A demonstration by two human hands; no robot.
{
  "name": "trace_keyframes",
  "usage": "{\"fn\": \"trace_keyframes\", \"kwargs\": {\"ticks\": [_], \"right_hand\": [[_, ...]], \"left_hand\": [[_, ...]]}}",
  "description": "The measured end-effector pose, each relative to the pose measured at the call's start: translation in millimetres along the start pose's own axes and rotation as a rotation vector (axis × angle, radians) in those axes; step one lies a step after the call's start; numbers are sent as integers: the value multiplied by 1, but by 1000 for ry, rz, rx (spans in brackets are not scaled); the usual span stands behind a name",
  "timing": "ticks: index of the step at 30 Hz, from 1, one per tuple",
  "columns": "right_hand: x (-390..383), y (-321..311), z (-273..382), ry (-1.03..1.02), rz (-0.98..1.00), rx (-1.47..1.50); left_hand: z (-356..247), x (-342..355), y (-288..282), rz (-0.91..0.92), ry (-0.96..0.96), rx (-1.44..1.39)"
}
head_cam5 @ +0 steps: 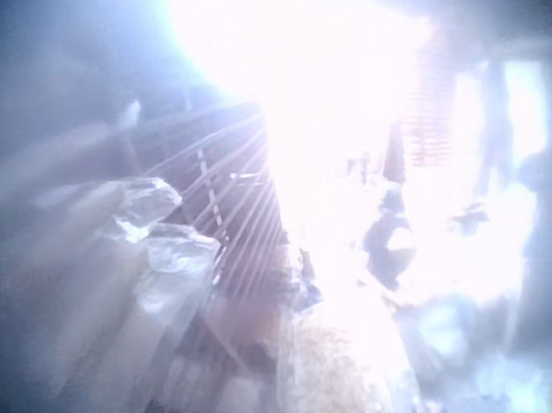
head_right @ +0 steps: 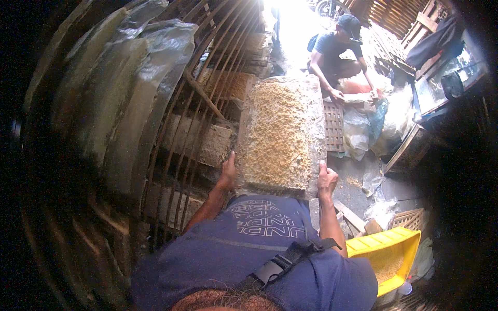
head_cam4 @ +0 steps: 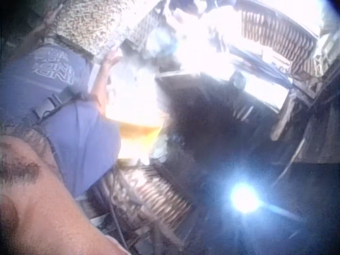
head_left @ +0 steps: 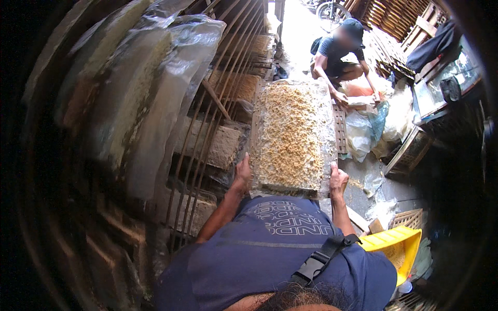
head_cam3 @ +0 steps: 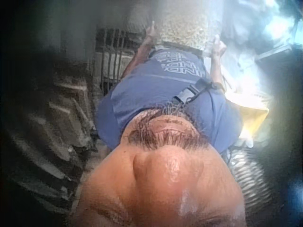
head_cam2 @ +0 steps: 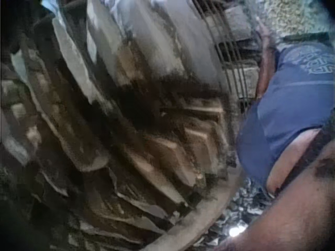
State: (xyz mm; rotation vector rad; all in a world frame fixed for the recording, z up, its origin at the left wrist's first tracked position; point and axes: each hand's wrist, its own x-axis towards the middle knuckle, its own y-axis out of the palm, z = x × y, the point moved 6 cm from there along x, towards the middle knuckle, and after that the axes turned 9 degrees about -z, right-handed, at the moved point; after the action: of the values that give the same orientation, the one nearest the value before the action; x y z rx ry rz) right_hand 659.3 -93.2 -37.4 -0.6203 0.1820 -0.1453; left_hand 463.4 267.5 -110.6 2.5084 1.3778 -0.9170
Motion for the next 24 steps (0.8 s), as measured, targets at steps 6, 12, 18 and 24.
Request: {"fn": "trace_keyframes", "kwargs": {"ticks": [6, 12, 18, 24], "right_hand": [[103, 89, 24, -90, 70, -68], [242, 178, 62, -128, 198, -168], [397, 289, 83, -196, 407, -261], [509, 415, 120, -325, 562, -284]], "left_hand": [[-6, 96, 39, 24, -24, -48], [12, 184, 113, 38, -338, -120], [-66, 200, 209, -9, -712, -158], [-40, 269, 281, -125, -787, -331]]}}
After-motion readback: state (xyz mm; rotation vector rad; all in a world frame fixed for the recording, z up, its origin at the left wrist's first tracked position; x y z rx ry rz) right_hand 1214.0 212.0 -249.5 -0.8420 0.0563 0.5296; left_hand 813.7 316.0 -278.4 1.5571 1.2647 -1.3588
